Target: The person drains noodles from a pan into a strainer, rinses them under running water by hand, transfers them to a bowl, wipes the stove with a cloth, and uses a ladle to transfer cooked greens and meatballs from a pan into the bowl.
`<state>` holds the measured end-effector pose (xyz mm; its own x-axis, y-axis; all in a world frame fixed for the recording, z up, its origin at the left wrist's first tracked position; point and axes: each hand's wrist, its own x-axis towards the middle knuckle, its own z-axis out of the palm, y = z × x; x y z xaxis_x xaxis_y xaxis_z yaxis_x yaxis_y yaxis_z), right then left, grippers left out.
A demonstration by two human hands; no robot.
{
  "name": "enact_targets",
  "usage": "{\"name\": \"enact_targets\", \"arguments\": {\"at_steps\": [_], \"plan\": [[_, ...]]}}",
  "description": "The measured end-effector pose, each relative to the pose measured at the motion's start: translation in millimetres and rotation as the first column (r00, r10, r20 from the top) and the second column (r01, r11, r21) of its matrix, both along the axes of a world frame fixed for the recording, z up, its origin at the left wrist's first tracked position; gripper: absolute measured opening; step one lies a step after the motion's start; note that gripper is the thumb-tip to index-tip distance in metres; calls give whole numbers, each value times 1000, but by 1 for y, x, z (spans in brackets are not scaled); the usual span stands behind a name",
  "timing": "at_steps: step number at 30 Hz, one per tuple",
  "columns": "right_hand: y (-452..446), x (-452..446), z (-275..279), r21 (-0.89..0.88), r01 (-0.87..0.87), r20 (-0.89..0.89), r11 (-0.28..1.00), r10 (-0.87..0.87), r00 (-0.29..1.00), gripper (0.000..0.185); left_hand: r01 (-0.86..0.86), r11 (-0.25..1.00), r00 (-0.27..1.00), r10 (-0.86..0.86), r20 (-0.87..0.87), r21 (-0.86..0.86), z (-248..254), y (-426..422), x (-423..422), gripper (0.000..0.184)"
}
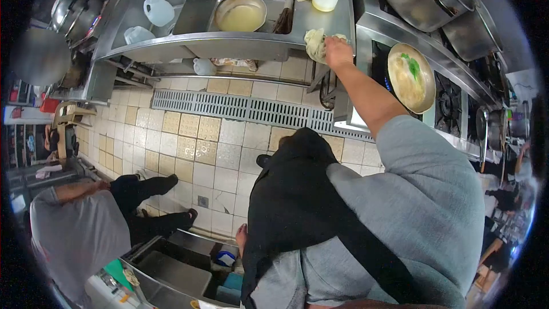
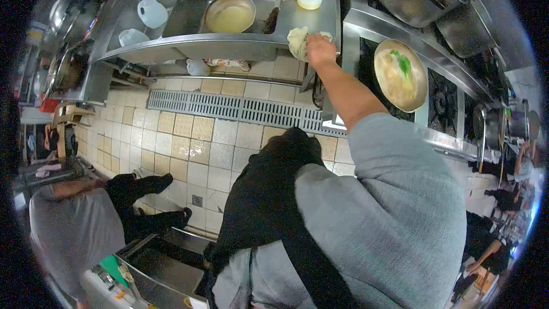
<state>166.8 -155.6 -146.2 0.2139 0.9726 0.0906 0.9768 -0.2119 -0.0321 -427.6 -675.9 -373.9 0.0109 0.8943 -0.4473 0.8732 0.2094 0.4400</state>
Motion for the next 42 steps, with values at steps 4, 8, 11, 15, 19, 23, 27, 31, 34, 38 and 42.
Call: {"name": "enact_targets", "arguments": {"at_steps": [4, 8, 11, 15, 19, 23, 27, 31, 34, 38, 42], "plan": [[25, -42, -5, 7, -25, 23, 1000, 25, 999, 21, -653, 310, 194, 950, 242, -691, 14, 51, -45, 42], [67, -106, -16, 64, -65, 8, 996, 65, 998, 20, -673, 308, 302, 944, 130, -672, 108, 159, -29, 48], [103, -153, -34, 159, -114, -113, 981, 133, 985, 20, -414, 728, 679, 647, 348, -546, 21, 178, -93, 48], [141, -217, -44, 359, -144, -170, 922, 216, 961, 13, -514, 648, 582, 745, 327, -562, 90, 285, -48, 47], [166, -238, 18, 226, -264, -504, 938, 345, 792, 20, -553, 608, 534, 783, 318, -569, 142, 361, -3, 48], [168, -205, 63, 152, -24, -872, 988, 145, 468, 38, -497, 676, 610, 718, 335, -544, 122, 377, -25, 45], [126, -119, 78, 213, 206, -862, 955, 85, 500, 45, -416, 707, 714, 643, 277, -571, 78, 368, -109, 43], [60, -83, 116, 221, 371, -710, 902, -112, 695, 49, -343, 698, 772, 591, 234, -628, 64, 413, -175, 42], [8, -95, 121, 210, 488, -687, 847, -228, 690, 48, -272, 705, 801, 543, 252, -654, 40, 475, -192, 40], [-72, -139, 71, 111, 582, -761, 805, -308, 571, 34, -212, 695, 788, 537, 301, -687, 32, 579, -185, 39], [-177, -205, -30, -271, 499, -470, 823, -566, 678, 30, -250, 794, 888, 416, 195, -555, 78, 679, -133, 37]]}}
